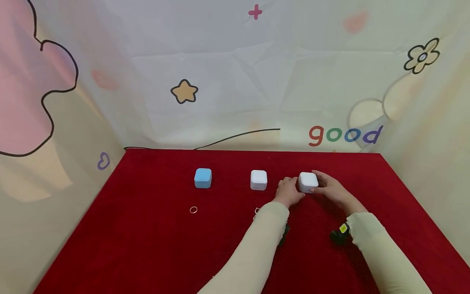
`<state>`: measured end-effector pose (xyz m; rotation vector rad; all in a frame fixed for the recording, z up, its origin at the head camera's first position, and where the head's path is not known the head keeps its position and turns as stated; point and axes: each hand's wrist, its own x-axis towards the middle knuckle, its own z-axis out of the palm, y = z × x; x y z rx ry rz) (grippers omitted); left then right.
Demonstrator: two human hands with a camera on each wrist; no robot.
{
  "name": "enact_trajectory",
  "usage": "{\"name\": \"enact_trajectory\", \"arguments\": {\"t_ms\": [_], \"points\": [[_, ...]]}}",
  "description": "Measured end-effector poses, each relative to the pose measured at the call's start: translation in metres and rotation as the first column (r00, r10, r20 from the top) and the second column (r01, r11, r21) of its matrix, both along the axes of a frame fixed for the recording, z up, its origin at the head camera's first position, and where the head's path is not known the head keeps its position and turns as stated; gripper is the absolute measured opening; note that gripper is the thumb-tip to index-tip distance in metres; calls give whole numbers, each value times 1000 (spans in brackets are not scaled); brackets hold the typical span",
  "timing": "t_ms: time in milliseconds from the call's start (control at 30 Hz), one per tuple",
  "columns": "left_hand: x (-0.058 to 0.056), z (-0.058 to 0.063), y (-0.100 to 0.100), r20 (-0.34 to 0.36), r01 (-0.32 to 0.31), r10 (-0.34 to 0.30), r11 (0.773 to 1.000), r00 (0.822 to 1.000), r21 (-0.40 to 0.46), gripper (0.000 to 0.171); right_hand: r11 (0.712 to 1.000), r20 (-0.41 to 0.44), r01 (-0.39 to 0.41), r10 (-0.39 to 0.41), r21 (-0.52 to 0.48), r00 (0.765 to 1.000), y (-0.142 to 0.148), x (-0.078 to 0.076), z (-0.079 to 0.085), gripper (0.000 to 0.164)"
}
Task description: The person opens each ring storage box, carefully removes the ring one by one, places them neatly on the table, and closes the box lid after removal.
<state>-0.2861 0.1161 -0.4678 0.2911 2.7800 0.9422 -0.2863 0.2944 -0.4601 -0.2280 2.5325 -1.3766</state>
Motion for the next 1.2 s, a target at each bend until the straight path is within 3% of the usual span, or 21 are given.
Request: {"name": "enact_trajectory", "arguments": {"t_ms": [333, 667, 1200], "points": [[1, 4, 1, 2, -7, 7, 1000, 1000, -15, 53, 1000, -3, 5, -5, -22, 1000, 2, 1, -4, 78], [1, -6, 10, -101, -69, 63, 996, 993, -53, 45, 999, -11, 35, -35, 10, 999, 2, -1, -9, 74], [0, -3, 14, -89, -91, 84, 993, 993, -74, 44, 1000, -35, 14, -14, 0, 999, 4, -1, -8, 70]]}}
